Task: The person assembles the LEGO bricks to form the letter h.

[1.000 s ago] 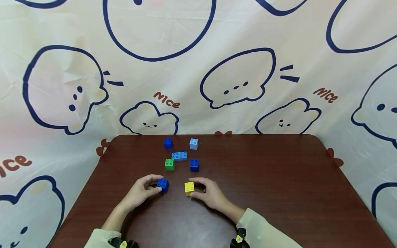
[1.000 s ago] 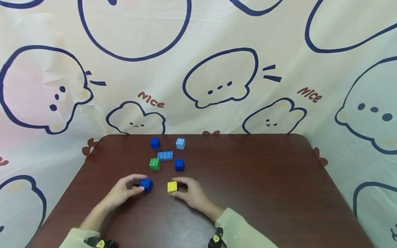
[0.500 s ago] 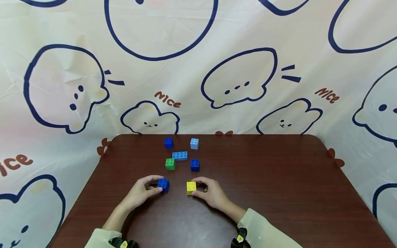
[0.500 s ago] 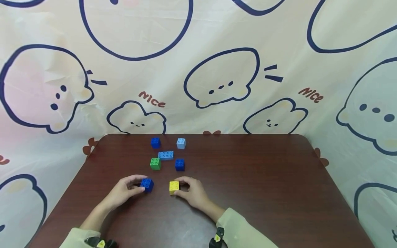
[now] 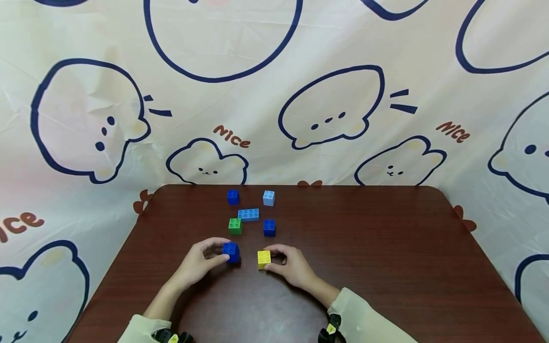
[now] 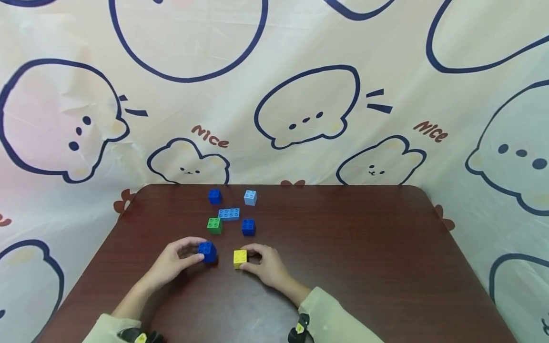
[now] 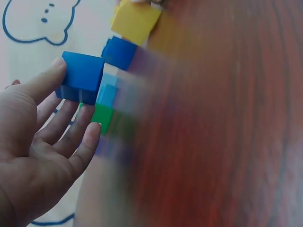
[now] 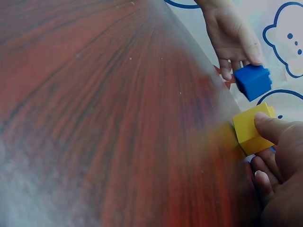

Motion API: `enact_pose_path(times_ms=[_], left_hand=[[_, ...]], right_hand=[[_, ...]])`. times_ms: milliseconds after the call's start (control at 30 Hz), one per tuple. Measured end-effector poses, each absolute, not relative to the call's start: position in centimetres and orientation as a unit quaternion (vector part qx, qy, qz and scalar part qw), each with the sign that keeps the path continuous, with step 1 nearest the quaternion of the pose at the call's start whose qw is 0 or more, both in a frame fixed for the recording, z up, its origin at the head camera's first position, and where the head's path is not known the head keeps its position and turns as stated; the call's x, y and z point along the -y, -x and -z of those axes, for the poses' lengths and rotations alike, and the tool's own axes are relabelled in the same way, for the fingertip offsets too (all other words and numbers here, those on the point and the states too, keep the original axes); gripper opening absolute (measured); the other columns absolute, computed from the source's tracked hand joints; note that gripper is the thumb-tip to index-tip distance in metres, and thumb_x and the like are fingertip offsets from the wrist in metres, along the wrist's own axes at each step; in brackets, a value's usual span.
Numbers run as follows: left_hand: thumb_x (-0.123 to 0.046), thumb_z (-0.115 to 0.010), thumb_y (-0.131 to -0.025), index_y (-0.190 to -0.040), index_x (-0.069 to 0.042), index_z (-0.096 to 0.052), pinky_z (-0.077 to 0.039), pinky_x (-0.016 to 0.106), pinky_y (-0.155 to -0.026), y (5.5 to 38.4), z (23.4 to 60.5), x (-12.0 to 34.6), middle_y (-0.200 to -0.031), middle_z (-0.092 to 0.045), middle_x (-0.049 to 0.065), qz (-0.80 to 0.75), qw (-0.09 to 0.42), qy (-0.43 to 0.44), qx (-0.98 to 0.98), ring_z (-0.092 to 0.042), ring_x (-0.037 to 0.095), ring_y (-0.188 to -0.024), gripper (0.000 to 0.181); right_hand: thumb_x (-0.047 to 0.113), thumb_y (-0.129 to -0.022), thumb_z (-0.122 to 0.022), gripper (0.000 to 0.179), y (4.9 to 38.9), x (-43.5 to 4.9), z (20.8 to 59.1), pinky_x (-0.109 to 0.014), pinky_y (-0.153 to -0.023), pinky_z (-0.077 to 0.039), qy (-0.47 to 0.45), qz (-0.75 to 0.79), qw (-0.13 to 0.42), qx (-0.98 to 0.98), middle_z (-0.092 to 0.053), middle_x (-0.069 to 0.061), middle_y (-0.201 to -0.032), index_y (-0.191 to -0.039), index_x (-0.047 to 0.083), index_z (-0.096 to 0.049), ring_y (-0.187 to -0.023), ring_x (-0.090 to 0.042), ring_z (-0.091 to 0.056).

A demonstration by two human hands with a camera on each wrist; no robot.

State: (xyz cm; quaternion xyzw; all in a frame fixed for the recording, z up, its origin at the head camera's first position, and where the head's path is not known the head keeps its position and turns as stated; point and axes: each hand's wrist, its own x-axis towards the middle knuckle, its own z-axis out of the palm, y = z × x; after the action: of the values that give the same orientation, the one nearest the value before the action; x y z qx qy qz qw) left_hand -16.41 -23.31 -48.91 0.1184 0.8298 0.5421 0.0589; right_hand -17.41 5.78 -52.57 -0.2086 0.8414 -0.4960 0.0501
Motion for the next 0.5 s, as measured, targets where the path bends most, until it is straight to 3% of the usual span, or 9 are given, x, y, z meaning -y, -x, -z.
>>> enact_pose_path(times_ms=[500], left_hand=[[-0.011,-0.076,-0.093,-0.125,-0.005,-0.067,-0.057,0.030,-0.087,16.6,47.0,20.1,-0.120,-0.068,0.014,-0.539,0.053,-0.151,-0.827,-0.068,0.024,-0.100,0.034]], right_hand=[[0.019,-0.085,-0.085,0.036,17.4,-5.5,52.6,-0.026,-0.074,-0.052,0.218,0.490,0.041,-0.843,-0.073,0.001,-0.109,-0.118,0.011,-0.073,-0.097,-0.017,-0.066]])
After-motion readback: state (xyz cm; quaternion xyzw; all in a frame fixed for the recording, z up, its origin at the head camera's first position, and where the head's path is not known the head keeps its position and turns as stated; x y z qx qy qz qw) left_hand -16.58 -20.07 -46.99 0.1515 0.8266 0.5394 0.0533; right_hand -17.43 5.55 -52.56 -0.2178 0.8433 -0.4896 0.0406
